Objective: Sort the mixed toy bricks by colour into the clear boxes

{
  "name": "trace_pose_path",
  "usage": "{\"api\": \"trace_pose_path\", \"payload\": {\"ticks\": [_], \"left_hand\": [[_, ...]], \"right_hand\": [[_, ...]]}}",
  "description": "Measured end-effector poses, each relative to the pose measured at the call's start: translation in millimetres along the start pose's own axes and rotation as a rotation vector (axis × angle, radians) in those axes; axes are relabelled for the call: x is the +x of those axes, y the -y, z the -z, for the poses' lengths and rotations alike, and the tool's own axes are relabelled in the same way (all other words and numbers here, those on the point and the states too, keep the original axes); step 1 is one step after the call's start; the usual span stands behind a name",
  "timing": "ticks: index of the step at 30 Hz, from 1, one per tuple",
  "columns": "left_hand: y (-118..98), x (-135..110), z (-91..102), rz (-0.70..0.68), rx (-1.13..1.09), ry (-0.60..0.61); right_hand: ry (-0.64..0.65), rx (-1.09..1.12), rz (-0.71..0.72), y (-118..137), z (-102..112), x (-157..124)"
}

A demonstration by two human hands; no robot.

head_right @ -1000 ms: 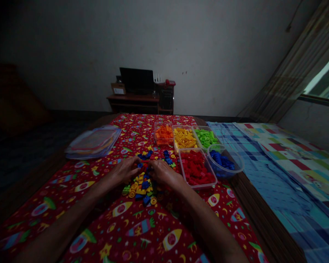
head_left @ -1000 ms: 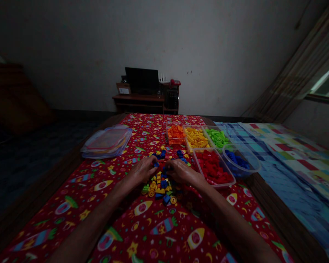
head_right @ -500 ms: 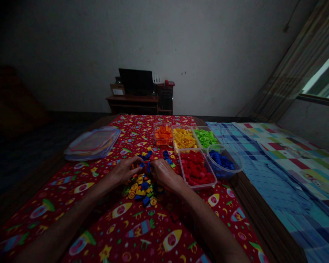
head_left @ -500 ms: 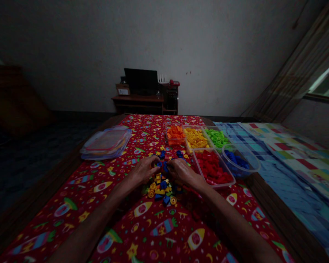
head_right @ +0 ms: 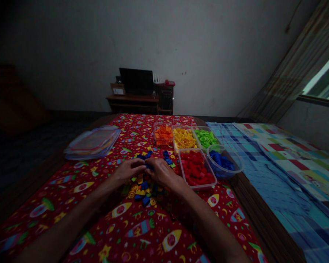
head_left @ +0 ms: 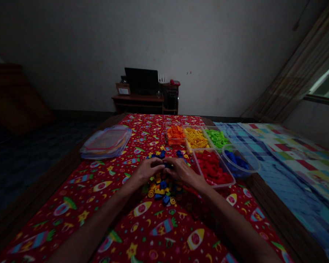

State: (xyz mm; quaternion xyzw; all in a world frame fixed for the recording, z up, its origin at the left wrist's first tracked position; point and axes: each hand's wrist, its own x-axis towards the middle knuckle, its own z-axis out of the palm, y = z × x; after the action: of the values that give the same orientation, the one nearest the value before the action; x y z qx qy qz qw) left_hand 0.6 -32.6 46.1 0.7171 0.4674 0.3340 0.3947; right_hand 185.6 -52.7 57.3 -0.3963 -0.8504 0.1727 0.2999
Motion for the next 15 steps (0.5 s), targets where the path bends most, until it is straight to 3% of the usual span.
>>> {"api": "trace_pose_path", "payload": {"ticks": [3,6,11,15], "left_hand": [[-5.6,-1.4,-1.7,0.086,-0.133,-0.010],[-10.1,-2.6,2.2,0.053,-0.033,-0.055],[-11.9,-3.4,9.4,-0.068,0.271,-0.089],[-14.2,-7.8,-1.2,-0.252,0.383,-0.066]], "right_hand": [[0.001,-0.064,0.001,4.7,6.5,3.2],[-0.068,-0.120,-0.011,4.4,26.9,2.9],[-0.325,-0.318,-0.257,-16.2,98.5,-18.4],[-0.458,-0.539,-0.511,-51.8,153.2,-58.6]]}}
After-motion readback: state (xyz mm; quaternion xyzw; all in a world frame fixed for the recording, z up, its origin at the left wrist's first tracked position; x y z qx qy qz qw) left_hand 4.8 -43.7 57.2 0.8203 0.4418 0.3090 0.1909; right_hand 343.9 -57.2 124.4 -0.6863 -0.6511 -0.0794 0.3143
